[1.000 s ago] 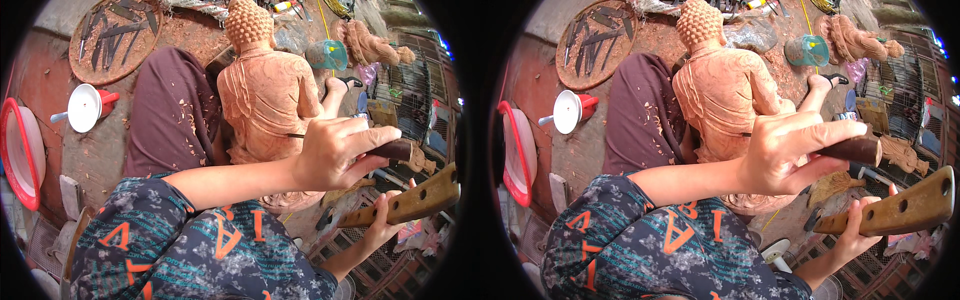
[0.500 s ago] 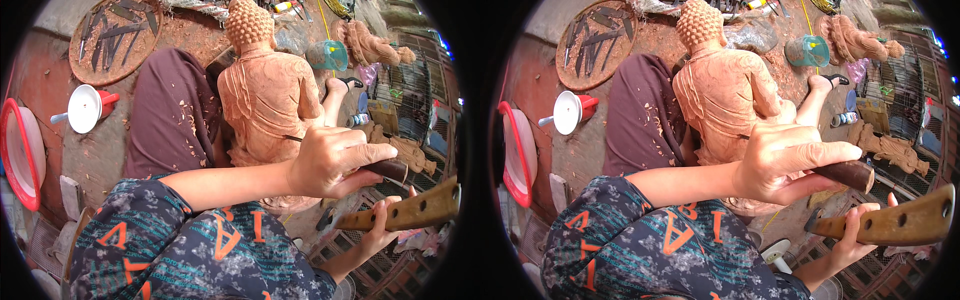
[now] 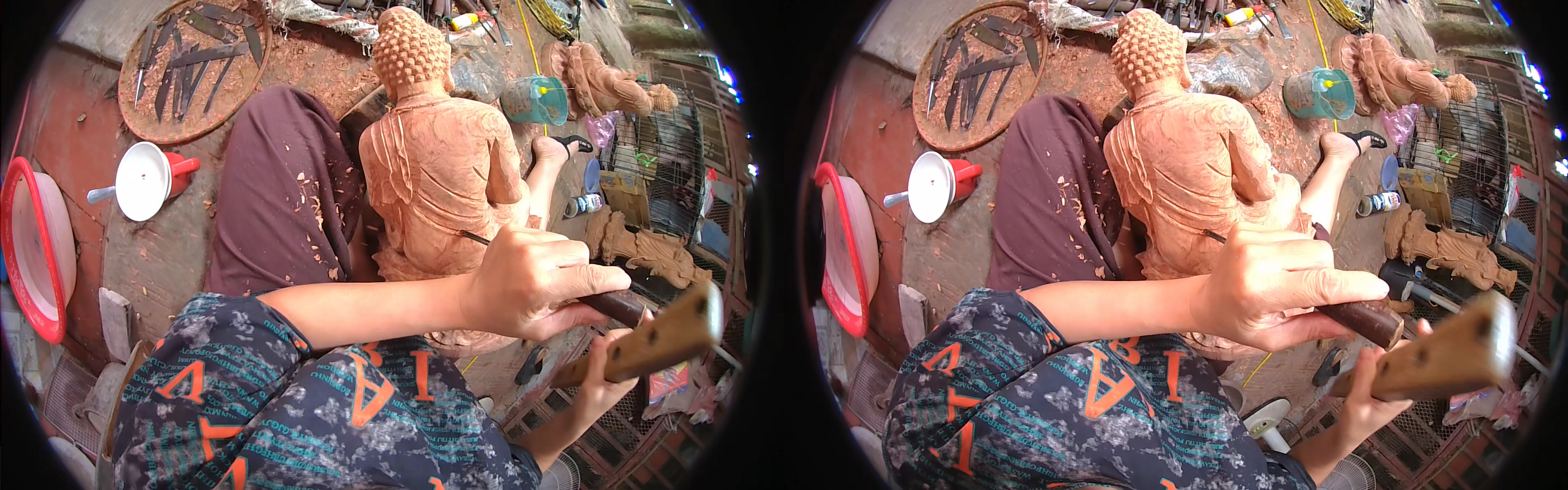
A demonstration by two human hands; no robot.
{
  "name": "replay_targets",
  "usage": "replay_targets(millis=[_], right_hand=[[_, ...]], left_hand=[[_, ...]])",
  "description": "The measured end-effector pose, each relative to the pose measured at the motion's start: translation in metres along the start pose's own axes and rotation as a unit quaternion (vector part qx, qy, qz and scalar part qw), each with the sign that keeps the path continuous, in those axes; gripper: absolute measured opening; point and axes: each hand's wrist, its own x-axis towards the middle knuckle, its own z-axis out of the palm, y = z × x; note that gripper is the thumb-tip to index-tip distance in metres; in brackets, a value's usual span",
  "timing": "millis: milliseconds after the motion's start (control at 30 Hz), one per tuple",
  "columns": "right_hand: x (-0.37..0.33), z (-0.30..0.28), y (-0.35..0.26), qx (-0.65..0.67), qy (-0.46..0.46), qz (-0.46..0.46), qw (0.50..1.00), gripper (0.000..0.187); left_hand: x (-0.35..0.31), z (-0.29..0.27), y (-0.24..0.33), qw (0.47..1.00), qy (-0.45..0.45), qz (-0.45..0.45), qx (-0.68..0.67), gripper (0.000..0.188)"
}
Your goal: The person carves a wooden Buddha statue using a chisel and a wooden mallet. They repeatedly strike the chisel to shape the wood, occasionally switching tools from a nearby collection. The person works on the statue's back and head, removing wood shavings as they refine the details.
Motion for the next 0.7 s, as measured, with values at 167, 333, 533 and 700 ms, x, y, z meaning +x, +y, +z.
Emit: replay_targets(millis=[167,333,533,700], right_hand=[[-0.007,0.011,-0.005,-0.150,-0.022,-0.067,0.986,0.062],[-0.009,0.013,-0.007,0.075,0.076,0.002,0.994,0.050],[-0.009,0.012,-0.001,-0.095,0.040,-0.056,0.993,0.050],[-0.016,0.020,0.004,-0.066,0.077,-0.062,0.993,0.058]], left_hand=[[-0.002,-0.002,0.001,1.000,-0.009,-0.007,-0.008,0.047],[-0.004,-0.003,0.001,1.000,-0.016,-0.012,-0.005,0.046],[-0.005,-0.005,0.000,0.999,-0.039,-0.010,0.017,0.047],[-0.007,-0.008,-0.001,0.999,-0.031,-0.006,0.007,0.045]])
